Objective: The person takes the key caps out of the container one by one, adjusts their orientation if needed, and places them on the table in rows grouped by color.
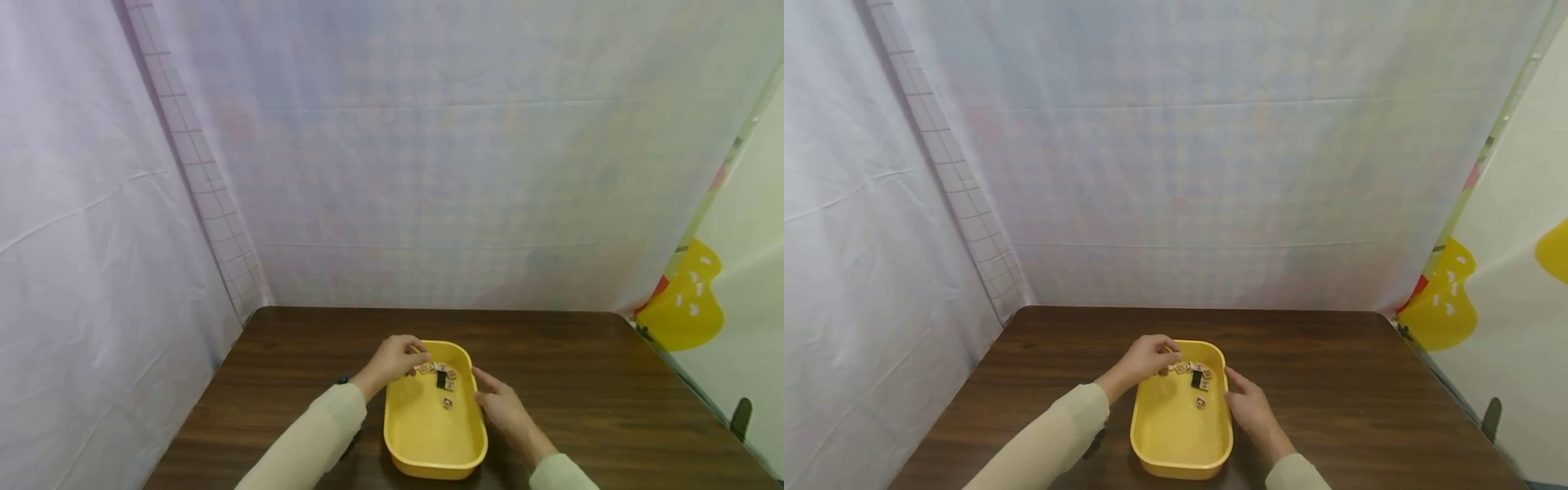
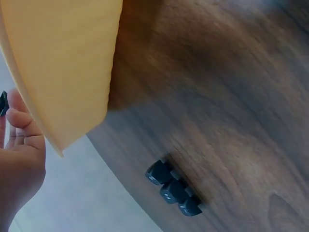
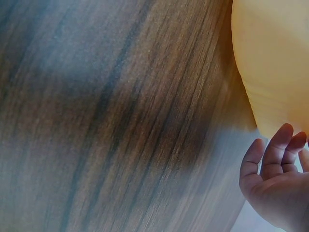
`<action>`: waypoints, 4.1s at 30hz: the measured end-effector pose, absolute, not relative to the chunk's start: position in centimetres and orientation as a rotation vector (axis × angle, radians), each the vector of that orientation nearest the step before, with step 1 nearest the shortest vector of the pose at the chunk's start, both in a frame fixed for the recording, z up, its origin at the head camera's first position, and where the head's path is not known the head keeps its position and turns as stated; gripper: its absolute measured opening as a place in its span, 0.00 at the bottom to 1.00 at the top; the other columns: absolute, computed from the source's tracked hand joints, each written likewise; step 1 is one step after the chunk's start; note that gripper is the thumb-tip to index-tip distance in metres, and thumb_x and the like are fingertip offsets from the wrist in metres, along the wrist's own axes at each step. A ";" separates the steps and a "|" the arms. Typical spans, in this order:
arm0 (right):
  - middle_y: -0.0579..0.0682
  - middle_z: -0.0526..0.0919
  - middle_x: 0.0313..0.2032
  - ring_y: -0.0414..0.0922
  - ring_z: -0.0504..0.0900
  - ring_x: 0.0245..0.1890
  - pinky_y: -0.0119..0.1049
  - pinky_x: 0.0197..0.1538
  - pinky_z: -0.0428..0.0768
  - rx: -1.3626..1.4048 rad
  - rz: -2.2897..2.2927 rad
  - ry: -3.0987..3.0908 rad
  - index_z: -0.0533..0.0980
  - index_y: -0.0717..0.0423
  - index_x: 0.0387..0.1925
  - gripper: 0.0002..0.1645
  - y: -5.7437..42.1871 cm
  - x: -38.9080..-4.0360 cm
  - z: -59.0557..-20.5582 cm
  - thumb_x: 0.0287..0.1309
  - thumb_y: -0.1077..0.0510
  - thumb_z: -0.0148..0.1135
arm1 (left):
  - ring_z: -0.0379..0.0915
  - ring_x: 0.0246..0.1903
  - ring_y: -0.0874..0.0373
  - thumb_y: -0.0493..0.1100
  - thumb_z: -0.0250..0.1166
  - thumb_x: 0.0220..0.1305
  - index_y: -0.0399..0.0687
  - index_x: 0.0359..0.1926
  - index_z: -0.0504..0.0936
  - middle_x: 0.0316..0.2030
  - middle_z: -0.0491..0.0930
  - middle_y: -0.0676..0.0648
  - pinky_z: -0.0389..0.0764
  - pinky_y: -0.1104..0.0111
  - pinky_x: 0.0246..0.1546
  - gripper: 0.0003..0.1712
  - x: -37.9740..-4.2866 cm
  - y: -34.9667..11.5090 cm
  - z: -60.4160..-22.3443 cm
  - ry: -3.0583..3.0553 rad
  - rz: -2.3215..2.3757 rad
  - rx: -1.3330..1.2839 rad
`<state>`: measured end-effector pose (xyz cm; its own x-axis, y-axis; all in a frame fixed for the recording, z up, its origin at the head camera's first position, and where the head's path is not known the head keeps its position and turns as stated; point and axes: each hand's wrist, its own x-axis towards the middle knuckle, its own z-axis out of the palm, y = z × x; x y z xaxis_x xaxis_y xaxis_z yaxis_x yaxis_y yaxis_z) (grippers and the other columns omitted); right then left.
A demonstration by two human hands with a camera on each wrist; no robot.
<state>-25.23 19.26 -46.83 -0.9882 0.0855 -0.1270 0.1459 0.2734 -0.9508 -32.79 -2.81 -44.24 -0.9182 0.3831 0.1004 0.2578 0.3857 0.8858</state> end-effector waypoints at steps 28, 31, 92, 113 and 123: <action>0.62 0.83 0.41 0.46 0.80 0.27 0.39 0.31 0.80 0.212 -1.843 2.468 0.61 0.66 0.71 0.32 19.2 -25.2 -46.6 0.65 0.69 0.49 | 0.78 0.46 0.47 0.37 0.68 0.64 0.38 0.53 0.83 0.47 0.82 0.41 0.81 0.58 0.44 0.17 -33.7 -11.3 -45.0 2.765 1.576 0.458; 0.59 0.83 0.38 0.45 0.78 0.24 0.38 0.29 0.78 0.225 -1.829 2.471 0.61 0.65 0.71 0.32 19.2 -25.1 -46.6 0.66 0.68 0.50 | 0.78 0.46 0.47 0.36 0.68 0.64 0.37 0.52 0.84 0.47 0.83 0.41 0.81 0.57 0.44 0.16 -33.8 -12.4 -45.2 2.785 1.573 0.407; 0.54 0.82 0.30 0.43 0.75 0.20 0.37 0.26 0.76 0.246 -1.829 2.446 0.61 0.63 0.72 0.32 19.2 -25.1 -46.5 0.67 0.67 0.50 | 0.72 0.28 0.58 0.32 0.73 0.50 0.36 0.40 0.85 0.26 0.77 0.51 0.76 0.66 0.31 0.13 -33.1 -18.4 -48.8 2.825 1.204 0.290; 0.53 0.81 0.31 0.41 0.72 0.19 0.34 0.25 0.74 0.237 -1.855 2.426 0.60 0.64 0.72 0.33 19.3 -25.1 -46.5 0.67 0.67 0.49 | 0.77 0.39 0.54 0.41 0.71 0.61 0.38 0.51 0.83 0.36 0.82 0.49 0.79 0.58 0.41 0.19 -34.0 -16.2 -45.5 2.818 1.351 0.329; 0.59 0.83 0.39 0.45 0.78 0.24 0.37 0.28 0.77 0.228 -1.853 2.436 0.60 0.64 0.72 0.33 19.3 -25.2 -46.7 0.66 0.67 0.50 | 0.78 0.48 0.49 0.47 0.70 0.64 0.42 0.54 0.81 0.45 0.82 0.46 0.80 0.56 0.47 0.21 -34.3 -12.0 -43.4 2.739 1.484 0.380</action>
